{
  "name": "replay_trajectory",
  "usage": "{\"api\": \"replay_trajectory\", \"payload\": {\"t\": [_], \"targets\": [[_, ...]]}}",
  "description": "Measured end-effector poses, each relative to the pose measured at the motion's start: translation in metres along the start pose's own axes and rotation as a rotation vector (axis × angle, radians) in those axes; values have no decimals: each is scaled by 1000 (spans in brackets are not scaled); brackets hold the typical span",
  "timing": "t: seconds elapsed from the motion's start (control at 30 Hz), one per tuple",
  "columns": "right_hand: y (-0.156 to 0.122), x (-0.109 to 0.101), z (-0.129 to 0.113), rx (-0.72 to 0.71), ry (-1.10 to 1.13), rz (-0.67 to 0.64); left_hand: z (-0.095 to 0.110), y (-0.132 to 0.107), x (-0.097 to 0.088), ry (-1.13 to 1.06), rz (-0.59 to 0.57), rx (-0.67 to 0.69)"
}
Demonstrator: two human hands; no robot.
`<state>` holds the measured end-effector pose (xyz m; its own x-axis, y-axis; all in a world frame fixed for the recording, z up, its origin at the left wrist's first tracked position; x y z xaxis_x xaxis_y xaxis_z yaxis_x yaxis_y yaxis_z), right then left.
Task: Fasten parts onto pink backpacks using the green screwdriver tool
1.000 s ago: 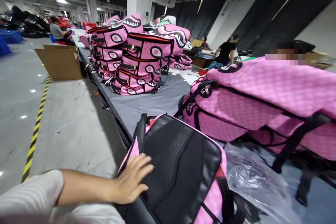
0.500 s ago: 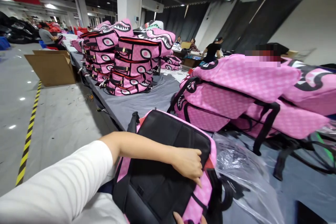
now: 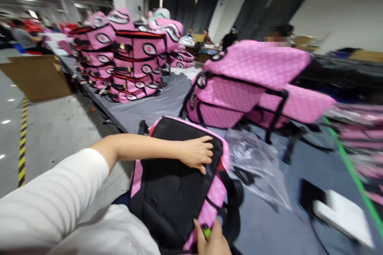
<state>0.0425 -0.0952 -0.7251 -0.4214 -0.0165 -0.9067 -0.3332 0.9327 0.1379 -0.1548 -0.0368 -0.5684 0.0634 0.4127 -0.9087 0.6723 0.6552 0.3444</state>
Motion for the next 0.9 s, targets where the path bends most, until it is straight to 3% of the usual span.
{"api": "replay_trajectory", "payload": {"t": [0.07,0.1,0.23,0.33,0.53,0.77,0.9], "targets": [[-8,-16,-9,48,20,-85,26,-7,7,-60,-41,53],[-11,-28,-15,70,85,-81,30,-9,11,-77,-56,17],[-10,-86,-40,76,581,145,25,-7,22,-117,-66,-2],[-3,-105,-58,24,774,154,21,-1,27,-97,-73,3],[23,-94,-68,43,937,311,23,-6,29,-89,-50,-52],[42,-68,-63,65,724,555,20,-29,41,-287,106,-89],[43,-65,-68,50,629,572,22,-35,41,-307,162,-84]]}}
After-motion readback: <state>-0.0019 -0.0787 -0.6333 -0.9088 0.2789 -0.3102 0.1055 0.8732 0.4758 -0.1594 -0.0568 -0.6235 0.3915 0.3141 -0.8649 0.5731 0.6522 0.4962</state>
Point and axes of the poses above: each hand's wrist, its own y-axis towards the middle knuckle, its own x-axis out of the palm, z = x × y, the point moved 8 cm from there along y, towards the middle knuckle, and after that the axes turned 9 degrees about -x, right-handed, at the moved point
